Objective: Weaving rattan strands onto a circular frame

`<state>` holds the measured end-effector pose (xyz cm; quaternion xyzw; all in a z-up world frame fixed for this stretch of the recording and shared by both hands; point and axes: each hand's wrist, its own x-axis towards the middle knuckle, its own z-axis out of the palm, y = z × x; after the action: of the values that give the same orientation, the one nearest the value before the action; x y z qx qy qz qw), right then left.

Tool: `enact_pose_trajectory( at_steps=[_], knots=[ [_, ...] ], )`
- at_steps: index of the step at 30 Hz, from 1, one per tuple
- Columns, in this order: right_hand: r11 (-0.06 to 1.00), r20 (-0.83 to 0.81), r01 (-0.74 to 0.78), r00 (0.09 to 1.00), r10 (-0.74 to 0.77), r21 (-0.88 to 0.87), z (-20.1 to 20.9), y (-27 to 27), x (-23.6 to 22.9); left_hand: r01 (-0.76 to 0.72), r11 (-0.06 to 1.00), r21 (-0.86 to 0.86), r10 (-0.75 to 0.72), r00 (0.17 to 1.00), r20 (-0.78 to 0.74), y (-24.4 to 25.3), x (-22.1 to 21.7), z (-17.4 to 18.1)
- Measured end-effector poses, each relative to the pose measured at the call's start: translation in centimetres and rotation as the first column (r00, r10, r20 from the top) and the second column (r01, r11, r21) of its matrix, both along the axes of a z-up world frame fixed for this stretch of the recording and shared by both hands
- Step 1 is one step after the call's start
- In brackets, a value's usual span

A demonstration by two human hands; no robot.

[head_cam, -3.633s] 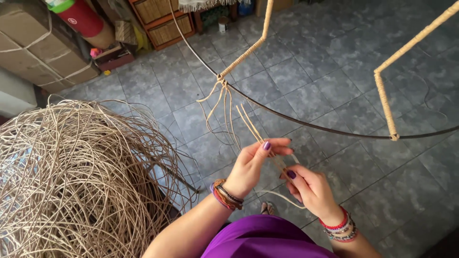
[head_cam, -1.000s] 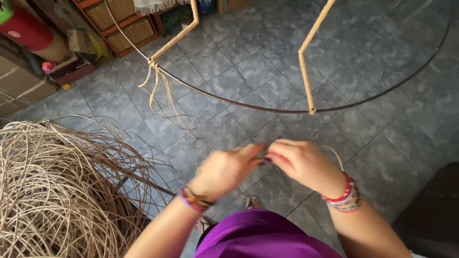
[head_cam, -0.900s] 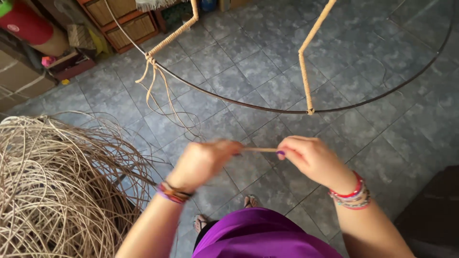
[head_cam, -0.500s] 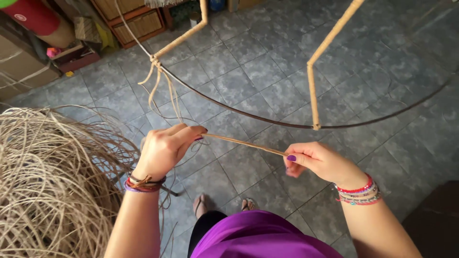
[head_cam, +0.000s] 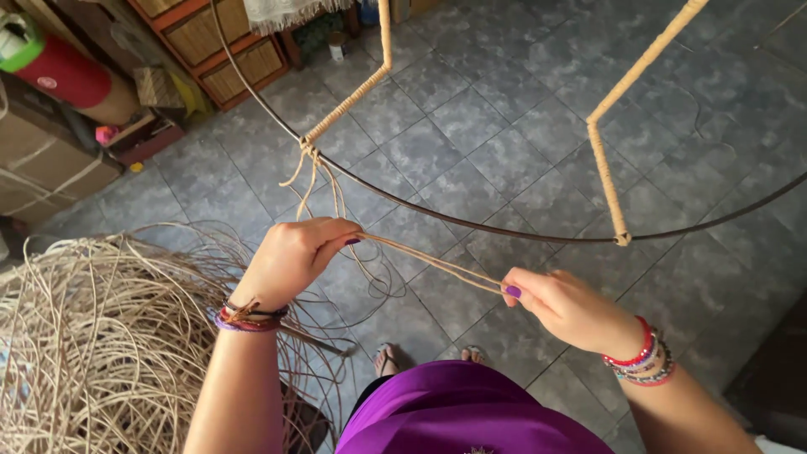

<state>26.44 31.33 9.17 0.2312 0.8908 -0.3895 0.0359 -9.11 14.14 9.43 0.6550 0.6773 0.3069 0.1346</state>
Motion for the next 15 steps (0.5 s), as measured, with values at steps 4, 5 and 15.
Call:
enact_pose_trajectory(
  at_steps=[4,5,15],
  knots=[
    [0.998,-0.025,-0.035,0.999,0.034,-0.054,2.0,-2.1,-0.7,0.035,0.999,-0.019,-0.033,0.998,0.055,0.4,-1.1,0.6],
    [0.998,-0.026,-0.027,0.999,0.025,-0.055,1.2,-2.0,-0.5,0.043,0.999,-0.021,-0.041,0.998,0.054,0.5,-1.4,0.5],
    [0.936,0.094,0.016,0.994,-0.053,0.351,-0.9,-0.8,-0.5,0.082,0.994,-0.071,-0.076,0.994,0.079,1.0,-1.6,0.9]
  ],
)
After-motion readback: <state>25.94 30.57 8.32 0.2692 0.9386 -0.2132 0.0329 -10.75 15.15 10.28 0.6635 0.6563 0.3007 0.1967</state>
